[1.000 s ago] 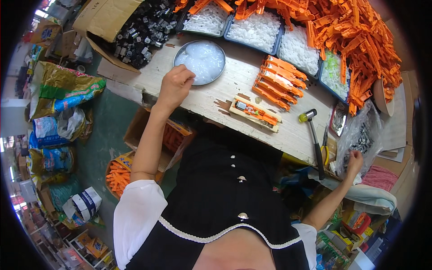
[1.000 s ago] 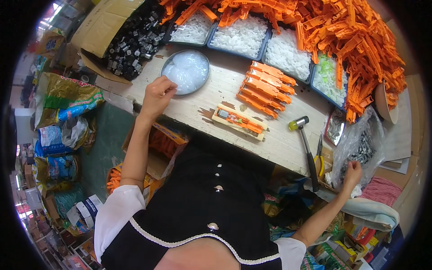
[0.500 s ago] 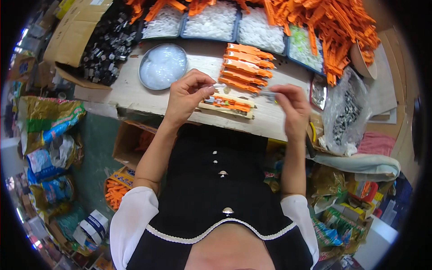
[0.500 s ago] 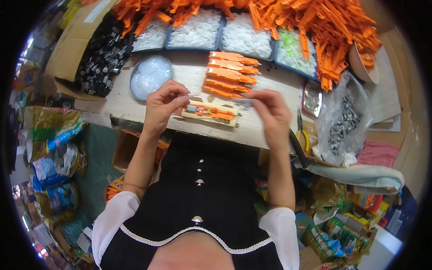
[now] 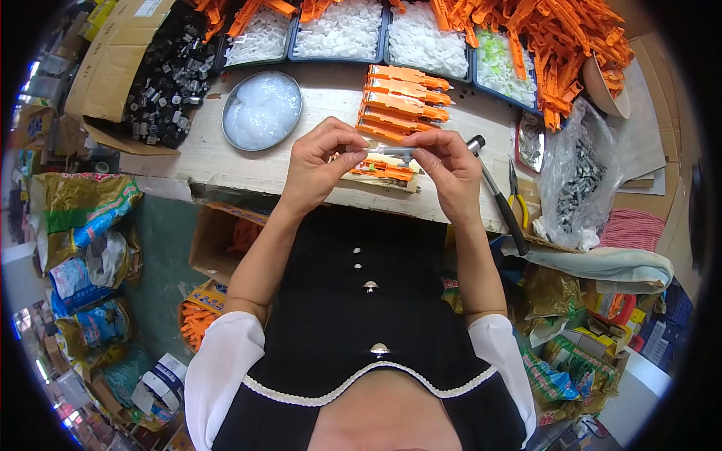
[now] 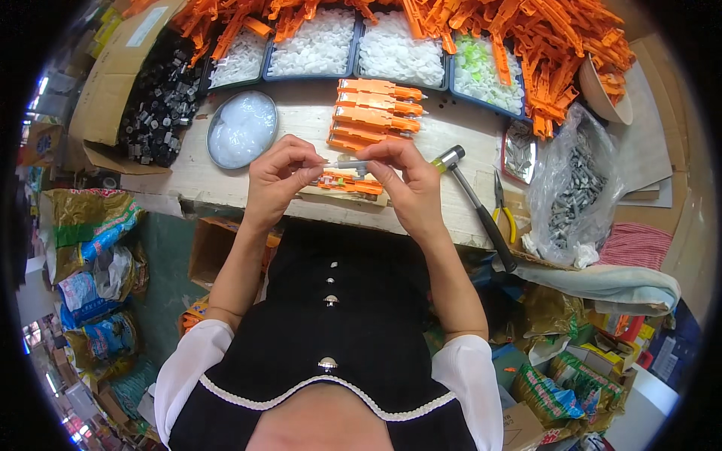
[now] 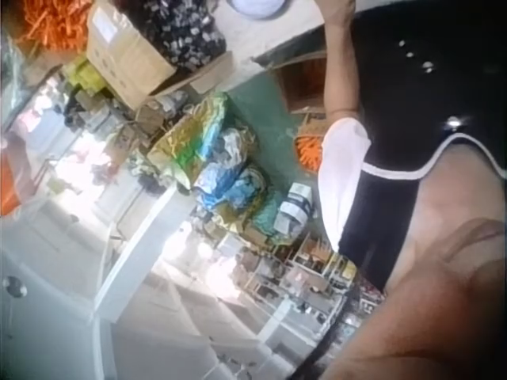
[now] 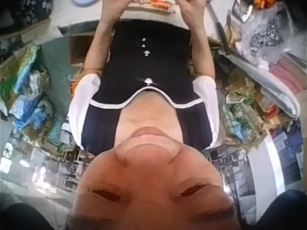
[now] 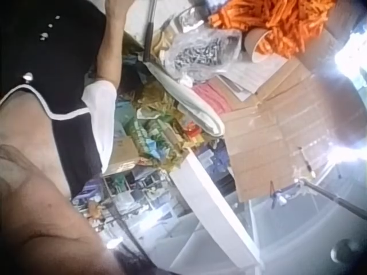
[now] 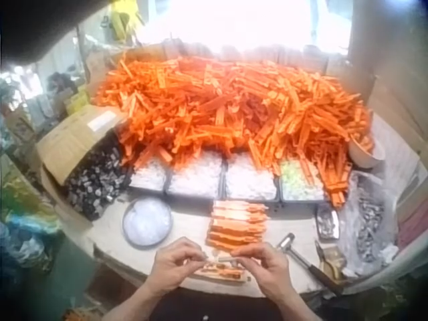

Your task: Assembling small plastic toy components at a workbench.

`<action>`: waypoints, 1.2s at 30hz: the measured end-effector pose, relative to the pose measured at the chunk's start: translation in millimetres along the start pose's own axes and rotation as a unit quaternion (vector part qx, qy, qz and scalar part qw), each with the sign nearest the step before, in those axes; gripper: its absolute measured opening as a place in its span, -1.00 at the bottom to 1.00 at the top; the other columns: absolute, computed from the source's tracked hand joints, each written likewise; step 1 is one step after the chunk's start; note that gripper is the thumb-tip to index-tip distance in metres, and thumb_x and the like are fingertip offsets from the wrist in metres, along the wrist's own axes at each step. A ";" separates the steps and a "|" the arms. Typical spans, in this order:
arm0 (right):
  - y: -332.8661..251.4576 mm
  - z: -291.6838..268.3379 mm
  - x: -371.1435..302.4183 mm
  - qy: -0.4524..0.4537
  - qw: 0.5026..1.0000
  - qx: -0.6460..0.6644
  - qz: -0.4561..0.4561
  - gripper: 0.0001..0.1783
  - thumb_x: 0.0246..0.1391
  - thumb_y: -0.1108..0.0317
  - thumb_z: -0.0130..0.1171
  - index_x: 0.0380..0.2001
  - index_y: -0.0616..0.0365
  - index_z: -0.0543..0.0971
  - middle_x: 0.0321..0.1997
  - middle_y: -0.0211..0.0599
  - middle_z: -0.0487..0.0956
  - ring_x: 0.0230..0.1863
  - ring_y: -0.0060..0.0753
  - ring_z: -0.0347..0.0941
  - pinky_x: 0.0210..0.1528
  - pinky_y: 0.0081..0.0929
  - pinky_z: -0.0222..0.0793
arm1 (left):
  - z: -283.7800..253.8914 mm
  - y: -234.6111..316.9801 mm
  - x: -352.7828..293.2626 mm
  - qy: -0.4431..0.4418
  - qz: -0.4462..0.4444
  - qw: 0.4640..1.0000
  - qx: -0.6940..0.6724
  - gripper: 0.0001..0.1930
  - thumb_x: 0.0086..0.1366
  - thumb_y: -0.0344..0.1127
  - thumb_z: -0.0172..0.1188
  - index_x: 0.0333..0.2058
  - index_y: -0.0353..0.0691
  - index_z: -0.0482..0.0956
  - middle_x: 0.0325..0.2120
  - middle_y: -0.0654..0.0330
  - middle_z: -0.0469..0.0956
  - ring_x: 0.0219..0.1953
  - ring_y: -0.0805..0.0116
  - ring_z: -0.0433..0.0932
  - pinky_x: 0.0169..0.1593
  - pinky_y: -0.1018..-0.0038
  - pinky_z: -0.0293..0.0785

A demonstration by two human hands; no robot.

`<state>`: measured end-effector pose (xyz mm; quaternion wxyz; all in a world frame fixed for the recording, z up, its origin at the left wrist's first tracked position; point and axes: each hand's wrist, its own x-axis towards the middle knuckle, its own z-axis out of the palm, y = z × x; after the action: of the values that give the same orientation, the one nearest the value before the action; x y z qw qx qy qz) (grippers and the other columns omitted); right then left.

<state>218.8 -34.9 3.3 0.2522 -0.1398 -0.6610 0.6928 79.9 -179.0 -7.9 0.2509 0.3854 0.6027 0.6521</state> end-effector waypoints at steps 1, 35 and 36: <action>1.1 0.1 0.2 0.005 1.000 -0.011 -0.008 -0.86 0.02 0.56 0.06 -0.28 0.27 0.45 -0.26 -0.31 0.53 -0.21 -0.54 0.44 -0.08 -0.58 0.34 | 0.2 -0.3 0.3 0.000 0.006 1.000 0.009 -0.89 0.03 -0.58 0.19 -0.40 -0.34 0.55 -0.41 0.24 0.44 -0.37 0.53 0.44 -0.33 0.65 0.38; 25.6 -29.8 -24.9 0.024 0.980 -0.070 0.183 -0.84 -0.05 0.47 0.17 -0.35 0.28 0.57 -0.52 -0.41 0.53 -0.50 -0.68 0.38 -0.42 -0.71 0.31 | 7.4 -31.1 -11.2 -0.018 0.171 0.922 0.346 -0.73 -0.07 -0.49 0.23 -0.30 -0.16 0.53 -0.30 0.29 0.49 -0.13 0.29 0.37 -0.09 0.42 0.12; 27.3 -31.5 -25.9 0.020 0.977 -0.090 0.193 -0.84 -0.05 0.46 0.17 -0.35 0.28 0.57 -0.53 -0.41 0.52 -0.50 -0.69 0.38 -0.43 -0.71 0.30 | 5.6 -37.0 -12.8 -0.020 0.156 0.923 0.351 -0.72 -0.08 -0.43 0.25 -0.29 -0.16 0.54 -0.28 0.31 0.49 -0.08 0.29 0.33 -0.05 0.37 0.07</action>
<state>252.5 -22.1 -30.0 0.1134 -0.3006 -0.6760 0.6632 86.7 -180.3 -46.8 0.0064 0.5510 0.7198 0.4222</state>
